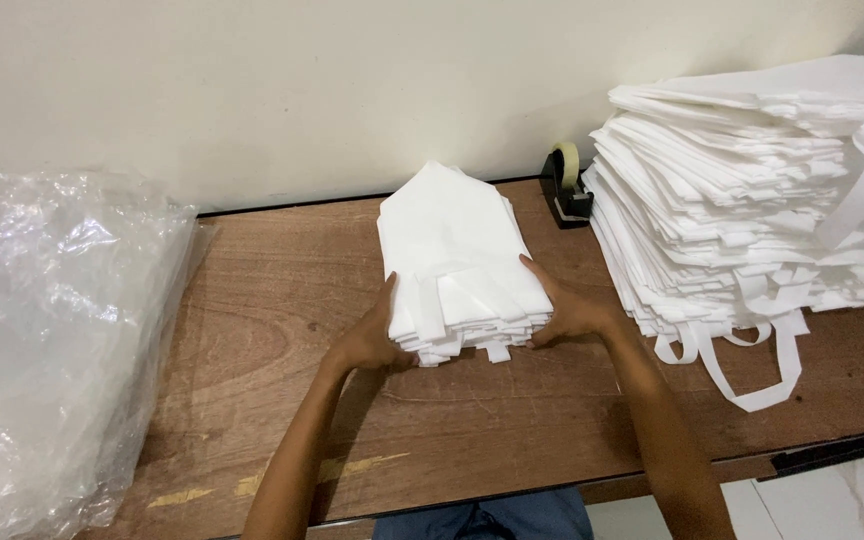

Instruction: Folding white non-woven bags and stacking them on a wooden table.

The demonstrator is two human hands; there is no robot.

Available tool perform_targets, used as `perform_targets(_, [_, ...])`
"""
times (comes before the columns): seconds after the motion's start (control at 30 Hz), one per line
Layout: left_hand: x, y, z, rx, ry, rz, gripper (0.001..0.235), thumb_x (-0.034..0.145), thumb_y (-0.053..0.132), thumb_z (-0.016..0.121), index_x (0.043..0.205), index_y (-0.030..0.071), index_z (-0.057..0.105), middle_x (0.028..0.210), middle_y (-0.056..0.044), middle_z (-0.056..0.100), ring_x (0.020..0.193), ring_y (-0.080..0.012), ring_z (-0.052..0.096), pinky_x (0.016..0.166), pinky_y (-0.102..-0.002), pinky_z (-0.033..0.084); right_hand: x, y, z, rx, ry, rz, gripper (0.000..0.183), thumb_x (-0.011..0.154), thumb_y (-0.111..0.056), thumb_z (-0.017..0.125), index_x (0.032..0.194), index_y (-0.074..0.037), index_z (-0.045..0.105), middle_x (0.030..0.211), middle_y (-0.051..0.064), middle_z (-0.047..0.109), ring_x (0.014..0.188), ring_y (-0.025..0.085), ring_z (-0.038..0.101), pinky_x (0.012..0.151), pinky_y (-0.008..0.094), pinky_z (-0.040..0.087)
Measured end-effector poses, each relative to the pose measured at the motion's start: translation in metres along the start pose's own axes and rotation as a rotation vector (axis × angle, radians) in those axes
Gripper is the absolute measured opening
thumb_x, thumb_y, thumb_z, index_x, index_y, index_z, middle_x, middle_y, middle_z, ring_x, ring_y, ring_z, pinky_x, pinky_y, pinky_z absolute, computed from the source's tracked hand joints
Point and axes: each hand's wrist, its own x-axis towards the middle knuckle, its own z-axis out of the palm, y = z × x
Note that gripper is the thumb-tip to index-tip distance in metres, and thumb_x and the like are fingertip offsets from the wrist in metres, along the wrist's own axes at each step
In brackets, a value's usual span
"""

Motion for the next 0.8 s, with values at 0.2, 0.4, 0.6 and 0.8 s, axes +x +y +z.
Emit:
perform_targets(0.2, [-0.001,0.000,-0.007,0.006,-0.016,-0.050,0.135,0.062,0.020,0.091,0.159,0.015,-0.003,0.157,-0.033,0.019,0.144,-0.0502,0.022,0.120,-0.060,0.023,-0.005,-0.008,0.005,-0.052,0.014,0.064,0.136,0.050,-0.019,0.099,0.155,-0.023,0.013,0.150,0.030,0.036,0.142,0.047,0.032,0.115,0.058,0.026])
perform_targets(0.4, [0.005,-0.015,-0.002,0.011,0.018,-0.027,0.130,0.062,0.022,0.091,0.161,0.016,0.006,0.158,-0.030,0.023,0.146,-0.0467,0.021,0.121,-0.056,0.023,0.004,0.020,0.010,-0.088,0.107,0.057,0.117,0.050,-0.015,0.097,0.147,-0.028,0.032,0.140,0.027,0.052,0.135,0.046,0.045,0.109,0.054,0.038])
perform_targets(0.6, [0.008,-0.020,0.000,0.011,0.008,-0.011,0.131,0.063,0.022,0.091,0.160,0.014,0.003,0.159,-0.031,0.016,0.148,-0.0463,0.016,0.122,-0.055,0.019,0.003,0.013,0.011,-0.030,0.066,0.068,0.126,0.046,-0.016,0.100,0.148,-0.025,0.026,0.144,0.034,0.044,0.137,0.051,0.039,0.110,0.057,0.035])
perform_targets(0.8, [-0.005,-0.013,-0.012,-0.143,-0.055,0.048,0.146,0.064,0.041,0.090,0.155,0.010,-0.019,0.158,-0.035,-0.009,0.146,-0.0523,-0.006,0.120,-0.061,0.005,-0.009,-0.024,-0.006,0.075,-0.019,0.036,0.130,0.050,-0.046,0.093,0.154,-0.015,0.020,0.150,0.040,0.025,0.142,0.056,0.022,0.116,0.063,0.022])
